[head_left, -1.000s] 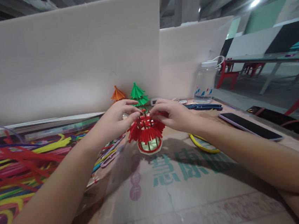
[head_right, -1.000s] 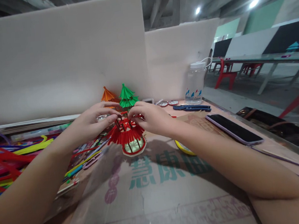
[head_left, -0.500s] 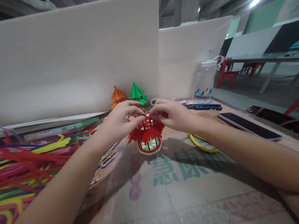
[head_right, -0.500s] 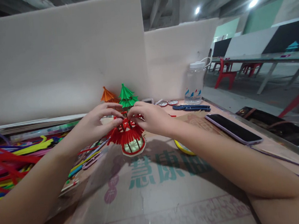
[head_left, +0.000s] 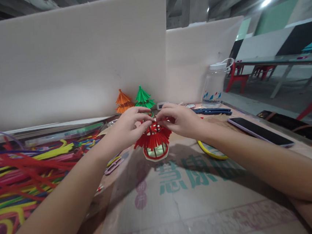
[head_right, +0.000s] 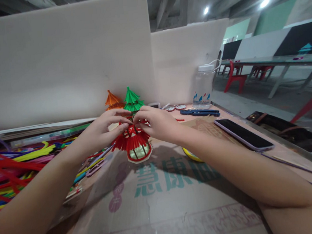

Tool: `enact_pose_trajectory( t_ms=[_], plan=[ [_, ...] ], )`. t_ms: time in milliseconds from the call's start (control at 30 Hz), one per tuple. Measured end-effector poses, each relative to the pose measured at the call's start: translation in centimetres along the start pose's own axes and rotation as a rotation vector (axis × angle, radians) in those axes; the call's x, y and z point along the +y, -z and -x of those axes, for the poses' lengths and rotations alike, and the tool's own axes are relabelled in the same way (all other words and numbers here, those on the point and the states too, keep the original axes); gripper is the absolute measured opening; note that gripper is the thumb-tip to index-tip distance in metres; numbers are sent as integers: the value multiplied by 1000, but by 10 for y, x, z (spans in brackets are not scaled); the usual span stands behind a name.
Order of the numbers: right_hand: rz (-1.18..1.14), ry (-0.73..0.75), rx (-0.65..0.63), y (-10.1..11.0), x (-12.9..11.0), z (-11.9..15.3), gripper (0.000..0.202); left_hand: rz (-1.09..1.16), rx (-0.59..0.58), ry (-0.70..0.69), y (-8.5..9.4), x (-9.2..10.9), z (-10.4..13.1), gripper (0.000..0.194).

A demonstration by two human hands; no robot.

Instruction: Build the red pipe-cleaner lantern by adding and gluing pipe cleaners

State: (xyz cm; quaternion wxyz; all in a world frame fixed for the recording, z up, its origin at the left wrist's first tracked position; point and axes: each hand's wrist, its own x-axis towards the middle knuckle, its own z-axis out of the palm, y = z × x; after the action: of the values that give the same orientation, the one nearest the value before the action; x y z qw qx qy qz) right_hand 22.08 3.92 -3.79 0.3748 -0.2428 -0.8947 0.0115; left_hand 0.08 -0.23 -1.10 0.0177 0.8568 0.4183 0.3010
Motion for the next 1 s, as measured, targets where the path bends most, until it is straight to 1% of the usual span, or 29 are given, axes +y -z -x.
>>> enact_pose_trajectory(
  t_ms=[400,733,900,1000],
  plan=[
    [22,8,-9,1,-1,0,13,11,-71,19,-2,-2,0,39],
    [15,8,-14,1,-1,0,12,11,-73,30,-2,-2,-1,37],
    [22,7,-16,1,0,0,12,50,-112,41,-2,-3,-2,38],
    [27,-1,-22,2,-1,0,12,54,-113,44,-3,-3,-1,39]
  ],
)
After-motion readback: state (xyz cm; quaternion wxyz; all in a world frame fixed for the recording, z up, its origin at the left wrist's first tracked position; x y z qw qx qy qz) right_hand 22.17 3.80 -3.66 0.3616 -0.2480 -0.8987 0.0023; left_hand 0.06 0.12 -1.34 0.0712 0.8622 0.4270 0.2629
